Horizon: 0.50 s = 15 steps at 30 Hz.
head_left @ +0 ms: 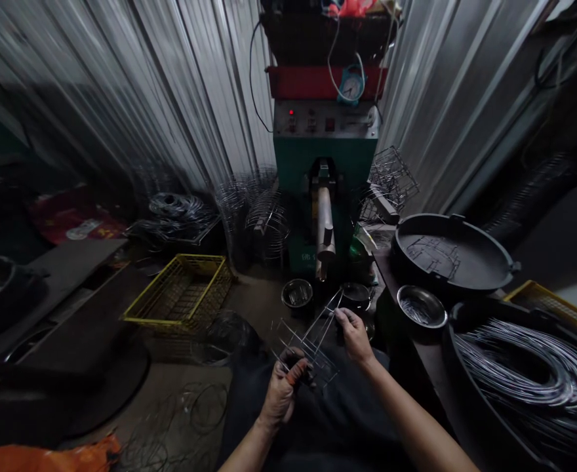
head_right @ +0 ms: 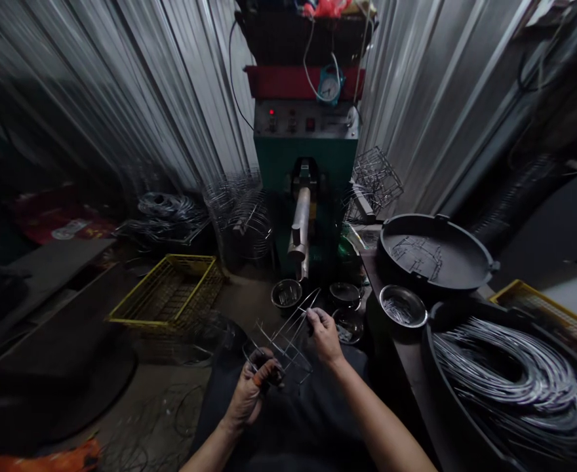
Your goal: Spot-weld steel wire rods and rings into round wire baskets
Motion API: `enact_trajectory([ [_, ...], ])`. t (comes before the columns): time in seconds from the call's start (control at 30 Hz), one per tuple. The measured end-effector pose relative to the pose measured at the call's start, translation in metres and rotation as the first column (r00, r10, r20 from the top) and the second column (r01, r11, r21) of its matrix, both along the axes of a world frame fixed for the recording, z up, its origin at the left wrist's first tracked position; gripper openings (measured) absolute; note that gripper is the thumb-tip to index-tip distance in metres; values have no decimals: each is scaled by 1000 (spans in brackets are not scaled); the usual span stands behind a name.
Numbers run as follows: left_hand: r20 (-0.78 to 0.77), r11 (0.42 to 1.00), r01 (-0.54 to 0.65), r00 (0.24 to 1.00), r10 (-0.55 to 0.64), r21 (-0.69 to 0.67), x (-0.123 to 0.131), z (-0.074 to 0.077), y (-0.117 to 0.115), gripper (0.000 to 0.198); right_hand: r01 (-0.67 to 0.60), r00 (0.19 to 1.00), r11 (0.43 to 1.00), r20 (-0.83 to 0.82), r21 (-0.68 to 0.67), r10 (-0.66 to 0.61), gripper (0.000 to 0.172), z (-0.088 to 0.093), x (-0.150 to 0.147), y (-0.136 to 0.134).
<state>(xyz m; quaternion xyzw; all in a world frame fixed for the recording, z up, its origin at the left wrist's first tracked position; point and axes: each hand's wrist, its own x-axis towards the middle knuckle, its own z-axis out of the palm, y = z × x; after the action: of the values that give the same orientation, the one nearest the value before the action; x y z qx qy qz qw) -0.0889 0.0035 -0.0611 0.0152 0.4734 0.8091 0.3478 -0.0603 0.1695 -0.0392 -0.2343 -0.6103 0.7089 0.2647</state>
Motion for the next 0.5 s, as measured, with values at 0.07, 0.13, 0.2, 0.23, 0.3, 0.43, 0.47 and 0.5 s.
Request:
enact_trajectory([
  [0.07,18,1000,-3,1000,3,6,-3,1,4,37,-3,1000,1000,15,28,3,31,1,-3,4],
  [0.13,28,1000,-3,1000,2,17,-6,2,6,37,-3,1000,998,24,62,2,31,2,-5,6],
  [0.2,31,1000,8,999,-9,21,-9,2,8,36,3,1000,996,19,85,-5,31,3,-7,7],
  [0.23,29,1000,11,1000,-12,17,-10,2,9,36,7,1000,996,15,88,-9,30,3,-8,7],
  [0.3,24,1000,17,1000,-17,5,-12,1,9,36,18,1000,997,11,71,-18,30,2,-10,7],
  [0.43,15,1000,20,1000,-20,-8,-17,-1,10,35,21,1000,1000,10,9,-21,30,-2,-13,8],
  [0.47,12,1000,20,1000,-19,-7,-18,-1,10,35,12,1000,1000,13,-1,-12,30,-2,-14,9],
  [0.5,9,1000,19,1000,-19,-3,-19,-1,11,34,5,1000,1000,16,-9,-5,31,-3,-14,10],
])
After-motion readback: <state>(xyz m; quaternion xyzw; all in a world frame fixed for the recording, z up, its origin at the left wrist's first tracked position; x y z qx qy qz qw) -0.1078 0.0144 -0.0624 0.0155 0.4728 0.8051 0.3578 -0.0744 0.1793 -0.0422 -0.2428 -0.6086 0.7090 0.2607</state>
